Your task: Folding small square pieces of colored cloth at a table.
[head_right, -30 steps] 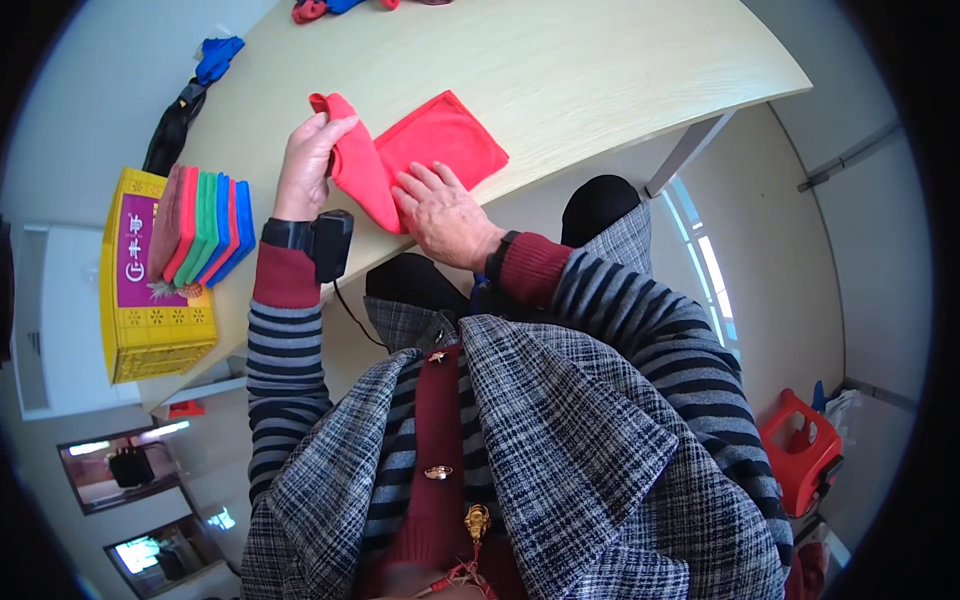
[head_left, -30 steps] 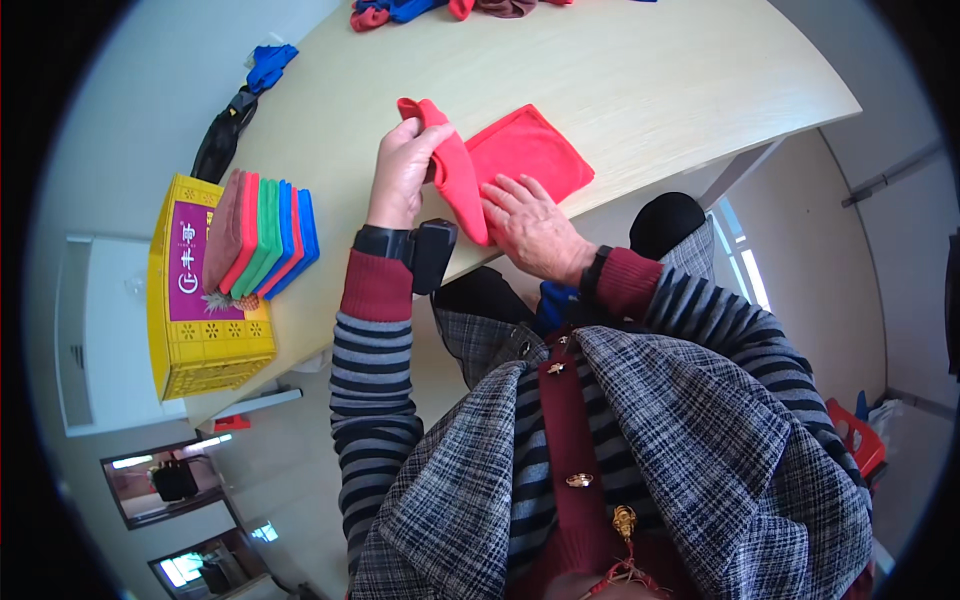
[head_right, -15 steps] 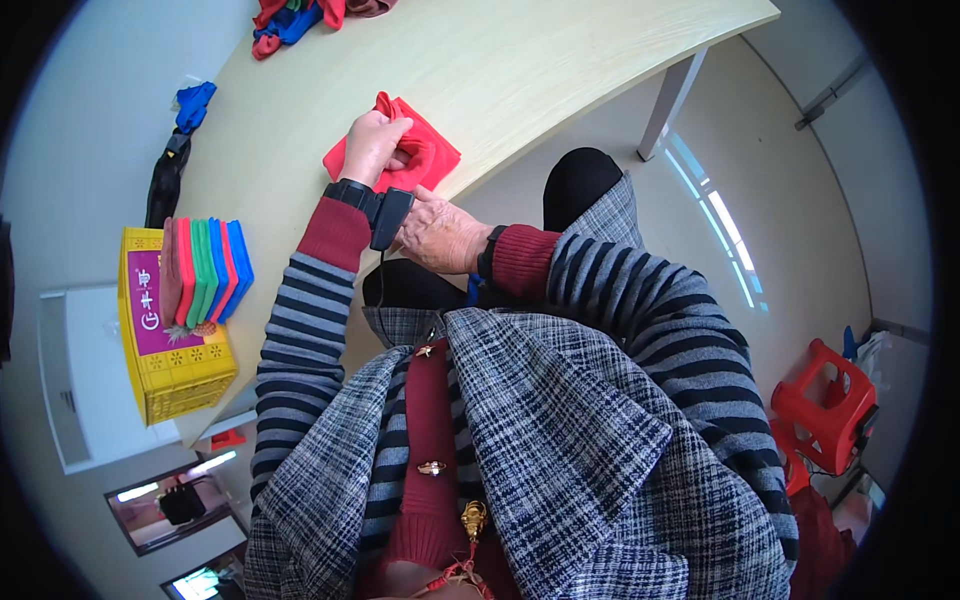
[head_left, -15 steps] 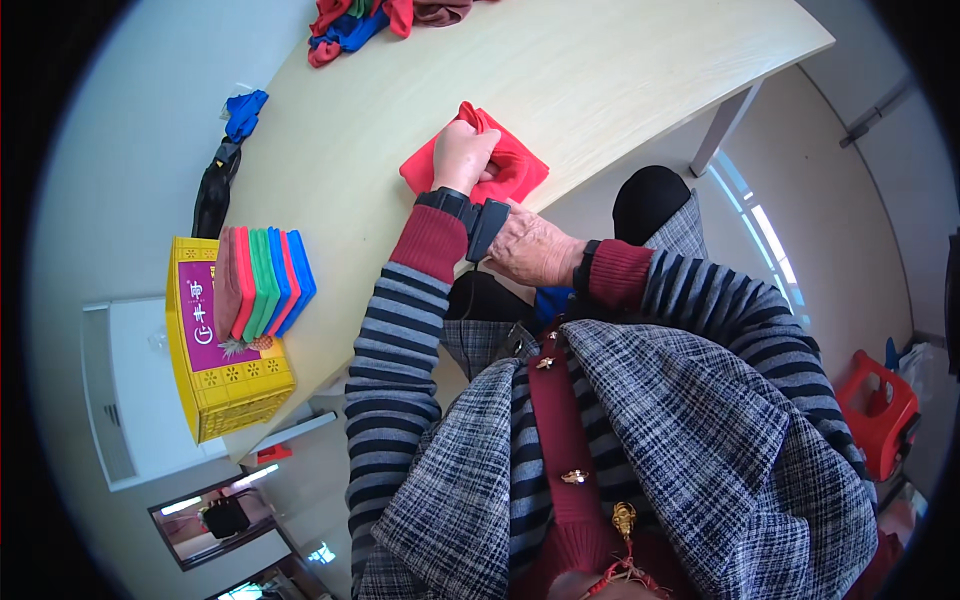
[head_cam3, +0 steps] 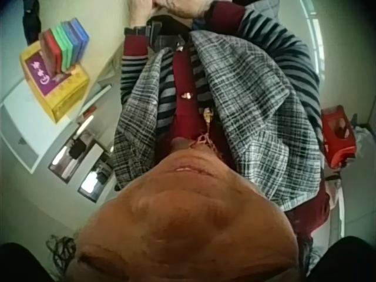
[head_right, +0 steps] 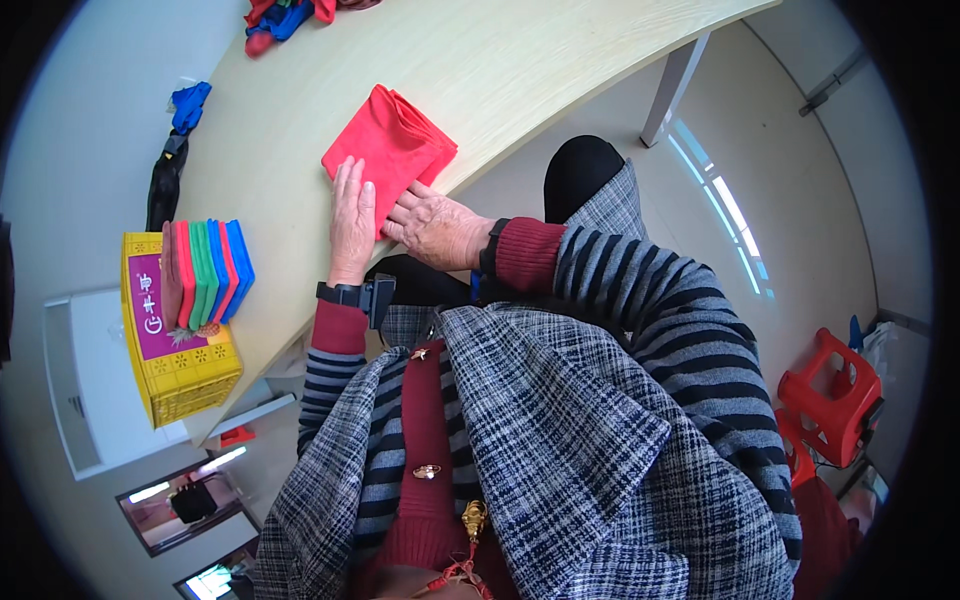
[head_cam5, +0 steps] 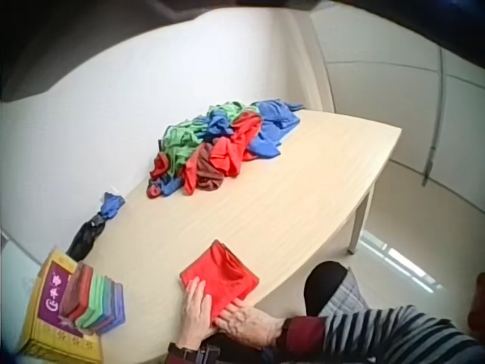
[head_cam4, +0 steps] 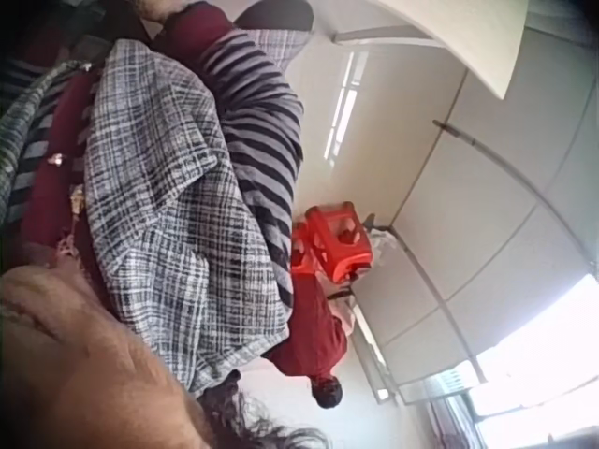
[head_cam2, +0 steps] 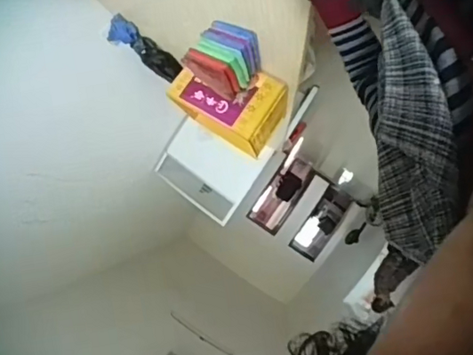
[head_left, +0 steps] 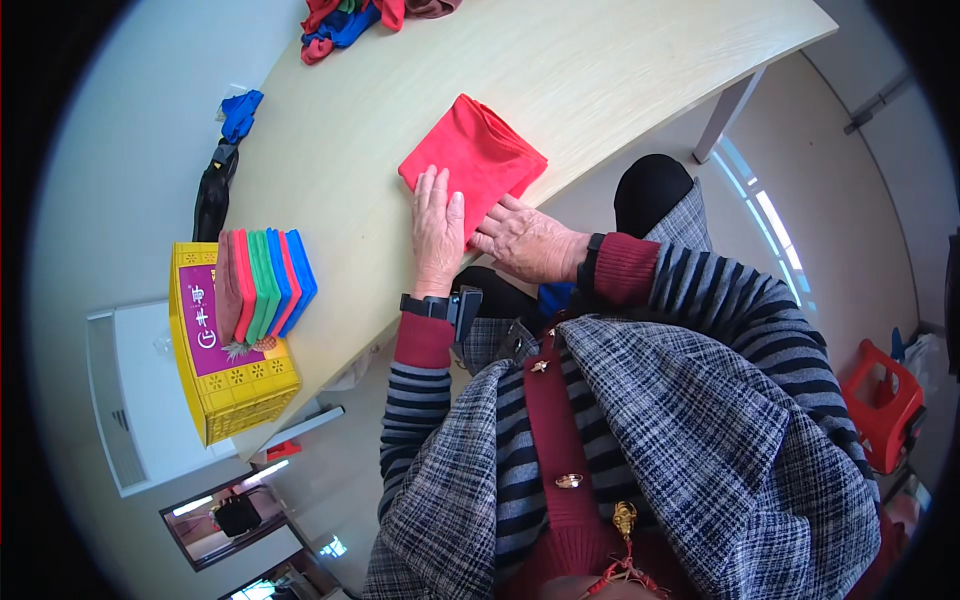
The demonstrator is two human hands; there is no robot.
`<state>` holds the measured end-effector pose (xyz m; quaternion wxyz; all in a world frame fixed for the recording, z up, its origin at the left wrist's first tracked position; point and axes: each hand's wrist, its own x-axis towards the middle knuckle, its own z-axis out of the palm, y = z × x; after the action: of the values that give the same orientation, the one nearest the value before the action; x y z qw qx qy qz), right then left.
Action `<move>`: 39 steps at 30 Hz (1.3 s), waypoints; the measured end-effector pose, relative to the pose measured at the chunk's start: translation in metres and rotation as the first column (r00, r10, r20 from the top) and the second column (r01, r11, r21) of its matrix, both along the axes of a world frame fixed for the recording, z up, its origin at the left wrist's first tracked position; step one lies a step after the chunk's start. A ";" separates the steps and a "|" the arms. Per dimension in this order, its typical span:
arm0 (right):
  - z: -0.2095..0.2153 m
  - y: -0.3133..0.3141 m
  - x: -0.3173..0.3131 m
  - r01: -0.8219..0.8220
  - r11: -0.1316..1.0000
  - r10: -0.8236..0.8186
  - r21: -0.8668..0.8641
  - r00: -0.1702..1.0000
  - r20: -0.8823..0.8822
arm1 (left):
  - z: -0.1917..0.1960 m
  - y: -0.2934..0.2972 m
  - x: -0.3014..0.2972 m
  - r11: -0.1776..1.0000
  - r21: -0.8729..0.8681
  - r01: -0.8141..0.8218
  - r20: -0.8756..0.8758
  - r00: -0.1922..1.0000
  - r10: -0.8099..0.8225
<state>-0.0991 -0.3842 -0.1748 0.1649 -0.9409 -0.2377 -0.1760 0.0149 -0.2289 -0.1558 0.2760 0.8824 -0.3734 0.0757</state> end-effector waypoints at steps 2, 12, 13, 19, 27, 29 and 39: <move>0.004 0.000 -0.002 -0.006 0.999 0.004 -0.039 0.999 -0.044 | -0.006 0.001 0.001 1.000 0.008 0.019 -0.048 0.999 -0.018; 0.070 0.000 0.017 0.042 0.907 0.129 0.419 0.920 -0.371 | -0.016 0.010 -0.004 0.973 0.222 0.060 0.200 0.974 -0.106; 0.070 -0.002 0.025 0.079 0.882 0.054 0.465 0.963 -0.266 | -0.015 0.009 -0.006 0.964 0.261 0.059 0.236 0.964 -0.123; 0.013 -0.006 0.069 0.299 0.937 -0.298 0.183 0.954 -0.035 | -0.005 0.002 -0.017 0.952 0.306 -0.034 0.114 0.993 -0.002; 0.014 -0.027 0.085 0.355 0.933 -0.346 0.065 0.931 -0.115 | 0.000 -0.002 -0.012 0.960 0.274 -0.053 0.100 0.995 0.026; 0.018 -0.022 0.087 0.372 0.926 -0.368 0.057 0.927 -0.075 | 0.008 0.005 -0.013 0.968 0.244 -0.059 0.089 0.995 0.038; 0.017 -0.013 0.068 0.334 0.942 -0.336 -0.028 0.939 -0.081 | 0.033 0.009 0.061 0.991 0.058 -0.121 -0.015 0.992 0.122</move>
<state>-0.0312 -0.3970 -0.1581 0.1359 -0.9753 -0.0681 -0.1600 0.0757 -0.2197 -0.1226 0.2491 0.9117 -0.3184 0.0734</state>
